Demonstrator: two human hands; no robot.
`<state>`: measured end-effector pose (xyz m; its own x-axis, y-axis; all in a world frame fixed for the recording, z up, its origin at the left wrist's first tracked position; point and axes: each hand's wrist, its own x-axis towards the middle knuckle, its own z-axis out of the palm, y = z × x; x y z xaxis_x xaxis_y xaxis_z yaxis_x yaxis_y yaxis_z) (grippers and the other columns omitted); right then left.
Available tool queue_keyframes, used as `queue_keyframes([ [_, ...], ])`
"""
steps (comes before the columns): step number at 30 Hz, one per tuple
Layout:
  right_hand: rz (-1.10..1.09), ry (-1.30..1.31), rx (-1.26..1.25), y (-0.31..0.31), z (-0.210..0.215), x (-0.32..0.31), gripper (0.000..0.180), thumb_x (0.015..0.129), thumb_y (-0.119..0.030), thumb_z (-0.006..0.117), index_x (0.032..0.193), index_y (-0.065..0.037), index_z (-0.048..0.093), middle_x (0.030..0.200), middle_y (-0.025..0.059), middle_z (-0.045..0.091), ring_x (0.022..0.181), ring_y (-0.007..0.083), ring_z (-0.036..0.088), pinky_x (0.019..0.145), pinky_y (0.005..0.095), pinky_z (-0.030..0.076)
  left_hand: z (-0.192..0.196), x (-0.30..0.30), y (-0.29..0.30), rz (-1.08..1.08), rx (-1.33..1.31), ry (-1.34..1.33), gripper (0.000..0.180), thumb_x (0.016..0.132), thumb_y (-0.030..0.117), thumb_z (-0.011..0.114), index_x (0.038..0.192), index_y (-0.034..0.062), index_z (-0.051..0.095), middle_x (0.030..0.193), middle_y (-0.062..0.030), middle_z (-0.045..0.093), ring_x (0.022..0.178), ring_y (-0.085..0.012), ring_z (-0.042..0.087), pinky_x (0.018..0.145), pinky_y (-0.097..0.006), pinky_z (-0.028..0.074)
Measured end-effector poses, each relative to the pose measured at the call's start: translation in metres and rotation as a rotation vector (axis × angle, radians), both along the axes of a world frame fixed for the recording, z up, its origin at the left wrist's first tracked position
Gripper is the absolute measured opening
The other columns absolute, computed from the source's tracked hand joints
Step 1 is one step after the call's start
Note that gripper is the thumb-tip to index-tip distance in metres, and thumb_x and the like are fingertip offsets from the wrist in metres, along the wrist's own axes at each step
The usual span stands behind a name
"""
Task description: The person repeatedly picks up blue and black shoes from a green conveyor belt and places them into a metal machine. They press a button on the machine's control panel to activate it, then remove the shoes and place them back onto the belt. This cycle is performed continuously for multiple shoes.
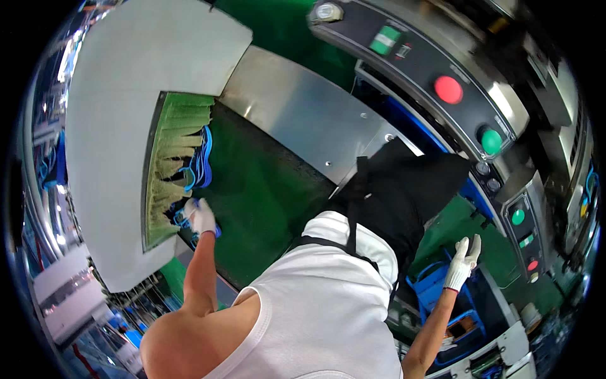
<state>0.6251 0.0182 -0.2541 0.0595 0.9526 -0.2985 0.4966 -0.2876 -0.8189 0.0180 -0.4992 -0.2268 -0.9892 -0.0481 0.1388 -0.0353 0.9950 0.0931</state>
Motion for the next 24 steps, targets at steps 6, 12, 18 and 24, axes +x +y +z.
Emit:
queue_keyframes([
  [6,0.322,-0.328,-0.046,0.048,0.032,-0.031,0.064,0.108,-0.034,0.064,0.156,0.005,0.046,0.158,0.0231,0.052,0.136,0.0307,0.06,0.11,0.0399,0.052,0.044,-0.004,-0.112,0.719,0.016,-0.068,0.098,0.098,0.074,0.051,0.167,0.0073,0.028,0.167,-0.0289,0.033,0.143,-0.0454,0.048,0.115,-0.056,0.043],
  [12,0.581,-0.722,0.003,0.072,0.056,-0.045,0.062,0.105,-0.036,0.066,0.154,-0.002,0.051,0.149,0.0246,0.061,0.14,0.036,0.058,0.116,0.043,0.046,-0.01,0.019,-0.172,0.603,-0.201,-0.343,0.079,0.096,0.073,0.047,0.151,0.0176,0.057,0.151,-0.0183,0.059,0.136,-0.0424,0.058,0.111,-0.054,0.048],
  [18,0.513,-0.768,0.023,0.046,0.08,-0.027,0.059,0.102,-0.033,0.07,0.151,-0.006,0.054,0.14,0.0213,0.068,0.128,0.0346,0.067,0.108,0.0438,0.052,0.008,0.03,-0.12,0.619,-0.194,-0.223,0.054,0.107,0.05,0.041,0.125,0.0065,0.069,0.125,-0.0238,0.067,0.116,-0.0452,0.066,0.093,-0.057,0.055],
  [24,0.624,-0.645,0.056,0.021,0.099,-0.109,0.061,0.098,-0.022,0.074,0.151,-0.001,0.054,0.147,0.0219,0.064,0.135,0.031,0.063,0.112,0.0408,0.05,0.001,0.041,-0.118,-0.045,-0.128,-0.254,0.041,0.109,0.038,0.049,0.113,0.0027,0.07,0.116,-0.0209,0.067,0.112,-0.0418,0.064,0.094,-0.051,0.053],
])
